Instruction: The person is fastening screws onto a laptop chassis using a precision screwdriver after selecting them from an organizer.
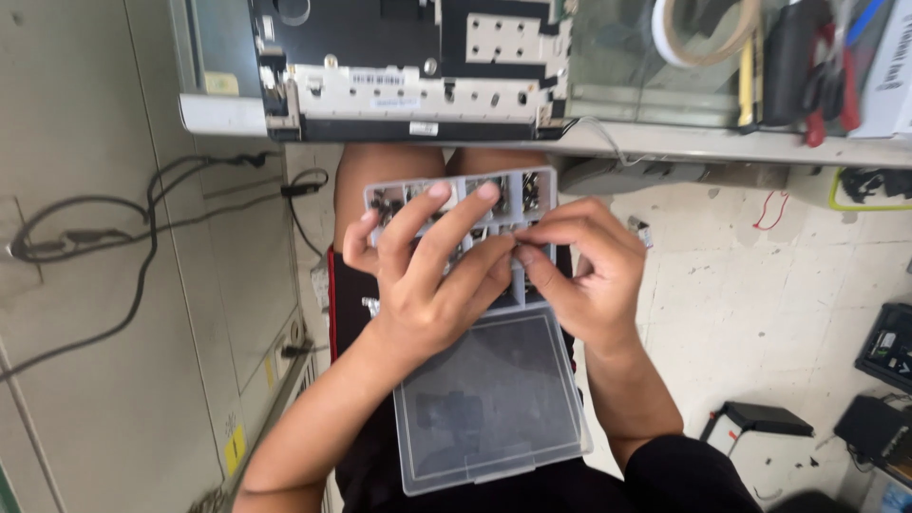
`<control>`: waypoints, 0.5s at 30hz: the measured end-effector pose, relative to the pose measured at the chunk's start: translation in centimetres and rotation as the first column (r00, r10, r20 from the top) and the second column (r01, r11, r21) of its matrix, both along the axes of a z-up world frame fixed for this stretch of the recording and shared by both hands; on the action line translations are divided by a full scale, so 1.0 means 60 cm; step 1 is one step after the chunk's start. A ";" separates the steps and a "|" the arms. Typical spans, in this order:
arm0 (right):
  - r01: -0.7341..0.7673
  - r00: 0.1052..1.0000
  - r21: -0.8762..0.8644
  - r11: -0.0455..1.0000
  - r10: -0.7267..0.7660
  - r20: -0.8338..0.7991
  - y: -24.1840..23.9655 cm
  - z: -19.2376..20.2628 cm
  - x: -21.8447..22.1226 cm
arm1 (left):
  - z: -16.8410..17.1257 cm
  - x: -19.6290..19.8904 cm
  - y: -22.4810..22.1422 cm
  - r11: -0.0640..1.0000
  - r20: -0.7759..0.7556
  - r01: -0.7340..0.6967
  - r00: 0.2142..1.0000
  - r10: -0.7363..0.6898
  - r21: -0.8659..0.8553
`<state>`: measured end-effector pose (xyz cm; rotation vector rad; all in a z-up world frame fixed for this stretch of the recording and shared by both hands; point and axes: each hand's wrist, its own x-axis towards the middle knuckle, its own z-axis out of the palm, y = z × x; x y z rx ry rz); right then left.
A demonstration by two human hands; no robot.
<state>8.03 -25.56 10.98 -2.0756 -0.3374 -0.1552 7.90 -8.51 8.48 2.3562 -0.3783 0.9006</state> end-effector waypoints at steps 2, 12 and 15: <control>-0.004 1.000 -0.031 1.000 0.004 0.015 -0.002 -0.002 0.002 | -0.004 0.004 0.002 0.996 0.028 0.023 0.999 -0.025 0.084; 0.069 0.997 -0.106 0.992 -0.065 0.033 -0.063 -0.021 0.076 | -0.006 0.064 0.020 0.990 -0.013 0.142 0.990 -0.142 0.022; 0.188 0.972 -0.230 0.955 -0.148 0.181 -0.104 -0.046 0.108 | -0.013 0.055 0.031 0.989 -0.104 0.146 0.984 -0.144 0.009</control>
